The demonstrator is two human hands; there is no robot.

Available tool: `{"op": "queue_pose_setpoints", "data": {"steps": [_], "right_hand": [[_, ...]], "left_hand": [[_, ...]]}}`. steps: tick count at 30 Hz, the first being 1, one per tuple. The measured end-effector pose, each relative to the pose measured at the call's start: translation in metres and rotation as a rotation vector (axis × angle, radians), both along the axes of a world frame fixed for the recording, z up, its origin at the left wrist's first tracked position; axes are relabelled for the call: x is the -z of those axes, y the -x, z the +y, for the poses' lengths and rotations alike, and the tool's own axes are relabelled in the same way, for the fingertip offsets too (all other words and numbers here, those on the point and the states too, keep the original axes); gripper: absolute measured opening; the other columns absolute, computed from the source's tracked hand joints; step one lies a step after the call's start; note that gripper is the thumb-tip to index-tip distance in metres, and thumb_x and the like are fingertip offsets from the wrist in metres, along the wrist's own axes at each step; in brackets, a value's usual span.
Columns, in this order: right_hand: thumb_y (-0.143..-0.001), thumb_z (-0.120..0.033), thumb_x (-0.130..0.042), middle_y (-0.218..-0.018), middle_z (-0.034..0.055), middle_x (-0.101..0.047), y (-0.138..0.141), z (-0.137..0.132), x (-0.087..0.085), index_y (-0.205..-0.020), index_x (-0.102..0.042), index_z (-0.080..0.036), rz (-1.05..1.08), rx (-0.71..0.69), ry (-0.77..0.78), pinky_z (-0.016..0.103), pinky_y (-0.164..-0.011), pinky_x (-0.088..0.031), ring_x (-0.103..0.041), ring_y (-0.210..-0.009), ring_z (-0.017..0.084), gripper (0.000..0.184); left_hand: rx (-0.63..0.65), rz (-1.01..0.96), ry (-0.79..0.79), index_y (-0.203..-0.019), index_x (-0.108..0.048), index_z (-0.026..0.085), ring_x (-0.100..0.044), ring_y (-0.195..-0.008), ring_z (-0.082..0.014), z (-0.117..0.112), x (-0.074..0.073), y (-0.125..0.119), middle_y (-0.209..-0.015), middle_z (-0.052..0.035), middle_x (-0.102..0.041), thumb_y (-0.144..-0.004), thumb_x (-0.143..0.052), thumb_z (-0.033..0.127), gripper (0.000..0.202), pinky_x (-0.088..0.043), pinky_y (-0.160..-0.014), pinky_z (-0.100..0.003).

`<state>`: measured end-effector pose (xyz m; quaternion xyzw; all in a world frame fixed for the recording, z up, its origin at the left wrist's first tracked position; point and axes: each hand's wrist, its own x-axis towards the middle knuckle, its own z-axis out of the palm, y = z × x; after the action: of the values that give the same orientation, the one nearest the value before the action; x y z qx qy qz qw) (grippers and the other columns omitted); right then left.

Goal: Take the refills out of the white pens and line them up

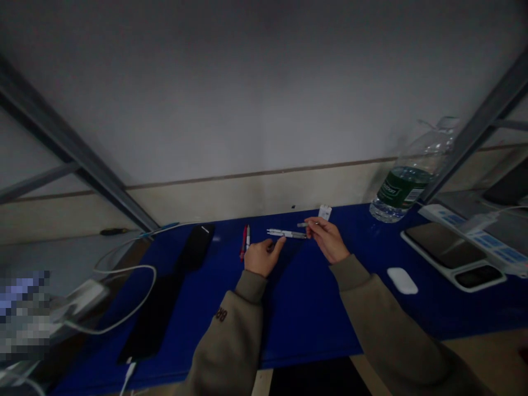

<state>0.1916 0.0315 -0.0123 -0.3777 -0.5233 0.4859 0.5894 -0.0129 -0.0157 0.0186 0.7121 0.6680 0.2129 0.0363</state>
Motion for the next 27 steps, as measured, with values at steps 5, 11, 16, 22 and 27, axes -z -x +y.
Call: {"op": "queue_pose_setpoints", "data": {"steps": [5, 11, 16, 22, 27], "right_hand": [[-0.077, -0.031, -0.059, -0.081, 0.0064, -0.067, -0.024, 0.016, 0.025, -0.098, -0.065, -0.018, -0.532, 0.429, -0.08, 0.035, -0.071, -0.044, -0.059, -0.075, 0.021, 0.026], [-0.074, -0.015, -0.056, -0.1, 0.0118, -0.063, -0.03, 0.021, 0.04, -0.115, -0.058, -0.015, -0.859, 0.62, -0.168, 0.041, -0.087, -0.04, -0.055, -0.094, 0.026, 0.042], [-0.081, -0.017, -0.05, -0.12, 0.0153, -0.052, -0.021, 0.014, 0.022, -0.121, -0.055, -0.016, -0.792, 0.658, -0.337, 0.042, -0.096, -0.036, -0.047, -0.112, 0.027, 0.04], [-0.091, -0.041, -0.041, -0.075, 0.0056, -0.063, -0.001, -0.004, -0.001, -0.098, -0.063, -0.017, -0.561, 0.28, -0.175, 0.03, -0.066, -0.045, -0.058, -0.067, 0.018, 0.033], [-0.092, -0.05, -0.037, -0.057, -0.0016, -0.055, 0.023, -0.018, -0.004, -0.105, -0.061, -0.019, -0.461, -0.156, -0.072, 0.024, -0.051, -0.036, -0.048, -0.05, 0.012, 0.041]], "left_hand": [[0.01, -0.003, -0.043, -0.062, -0.057, 0.019, -0.055, -0.056, -0.0145, 0.001, 0.0, 0.0, -0.054, -0.0031, -0.057, -0.09, -0.025, 0.061, 0.059, -0.021, -0.051, -0.025], [0.031, 0.06, -0.039, -0.067, -0.056, 0.02, -0.058, -0.06, -0.0156, 0.001, 0.004, -0.003, -0.058, -0.0033, -0.059, -0.091, -0.026, 0.059, 0.055, -0.021, -0.051, -0.025], [0.107, 0.092, -0.027, -0.084, -0.059, 0.021, -0.06, -0.062, -0.0168, 0.002, 0.007, -0.003, -0.067, -0.0036, -0.063, -0.094, -0.027, 0.051, 0.045, -0.024, -0.051, -0.025], [0.209, 0.062, -0.014, -0.102, -0.055, 0.021, -0.063, -0.071, -0.0177, 0.002, 0.012, -0.004, -0.079, -0.0046, -0.066, -0.095, -0.032, 0.037, 0.03, -0.035, -0.058, -0.025], [0.353, 0.047, -0.042, -0.11, -0.056, 0.023, -0.062, -0.079, -0.0169, 0.002, 0.015, -0.004, -0.093, -0.0054, -0.065, -0.095, -0.034, 0.036, 0.03, -0.04, -0.065, -0.024]]}}
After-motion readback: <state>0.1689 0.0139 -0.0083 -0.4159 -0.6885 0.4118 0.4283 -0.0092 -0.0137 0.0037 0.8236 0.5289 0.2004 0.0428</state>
